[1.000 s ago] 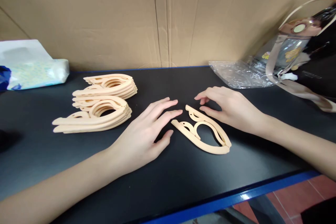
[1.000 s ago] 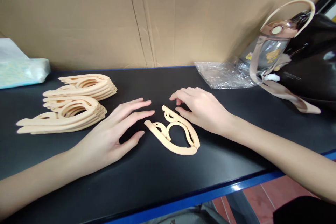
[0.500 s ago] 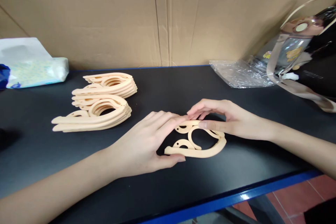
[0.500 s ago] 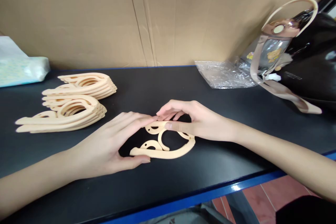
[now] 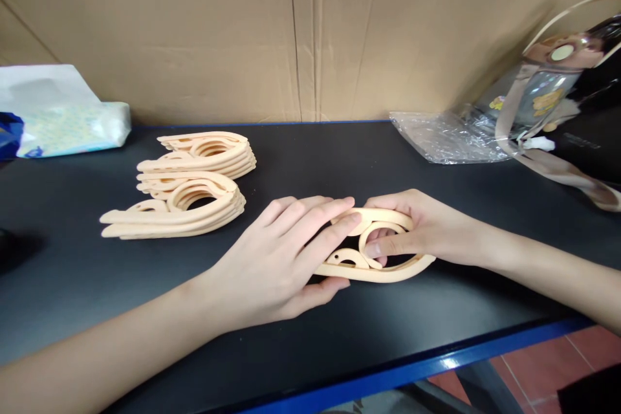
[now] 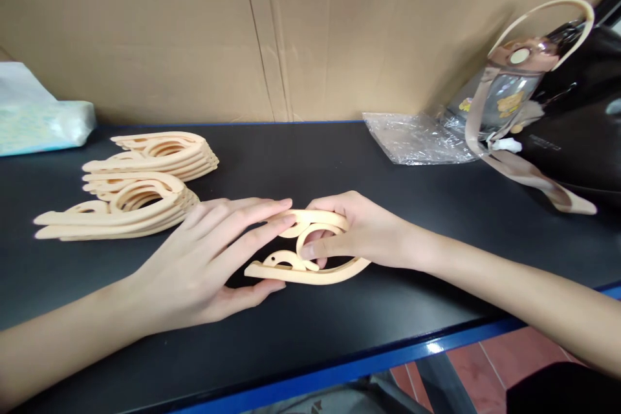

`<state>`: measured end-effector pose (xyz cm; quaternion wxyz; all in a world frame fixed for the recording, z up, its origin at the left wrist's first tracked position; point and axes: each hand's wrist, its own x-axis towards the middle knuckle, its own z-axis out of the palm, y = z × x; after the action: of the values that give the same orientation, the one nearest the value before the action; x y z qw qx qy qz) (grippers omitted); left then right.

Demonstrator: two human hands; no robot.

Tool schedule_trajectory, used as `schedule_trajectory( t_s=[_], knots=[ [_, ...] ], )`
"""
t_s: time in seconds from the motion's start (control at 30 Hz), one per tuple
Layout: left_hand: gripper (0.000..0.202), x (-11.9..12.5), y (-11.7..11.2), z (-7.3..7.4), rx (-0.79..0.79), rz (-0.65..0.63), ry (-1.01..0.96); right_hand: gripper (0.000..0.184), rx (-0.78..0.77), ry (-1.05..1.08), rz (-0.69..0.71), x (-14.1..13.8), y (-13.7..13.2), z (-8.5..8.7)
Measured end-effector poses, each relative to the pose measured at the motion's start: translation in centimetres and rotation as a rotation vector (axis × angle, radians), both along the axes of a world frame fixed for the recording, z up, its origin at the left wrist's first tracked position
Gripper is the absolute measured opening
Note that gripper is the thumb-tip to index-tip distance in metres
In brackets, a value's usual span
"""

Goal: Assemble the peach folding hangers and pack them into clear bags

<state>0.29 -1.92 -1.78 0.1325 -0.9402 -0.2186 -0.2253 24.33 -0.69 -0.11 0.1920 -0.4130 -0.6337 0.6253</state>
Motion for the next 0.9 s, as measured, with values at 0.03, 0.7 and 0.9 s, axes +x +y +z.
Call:
schedule_trajectory(
  t_s=[0.03, 0.7, 0.9],
  knots=[
    [0.046, 0.0, 0.0, 0.0, 0.0, 0.003, 0.007, 0.024, -0.017, 0.012, 0.0, 0.0, 0.0, 0.0],
    [0.05, -0.2, 0.3, 0.2, 0.046, 0.206, -0.009, 0.027, 0.102, 0.096, -0.099, 0.5, 0.9, -0.5],
    [0.051, 0.0, 0.2, 0.1, 0.07, 0.186, 0.006, 0.029, 0.169, 0.044, -0.121, 0.0, 0.5, -0.2]
  ],
)
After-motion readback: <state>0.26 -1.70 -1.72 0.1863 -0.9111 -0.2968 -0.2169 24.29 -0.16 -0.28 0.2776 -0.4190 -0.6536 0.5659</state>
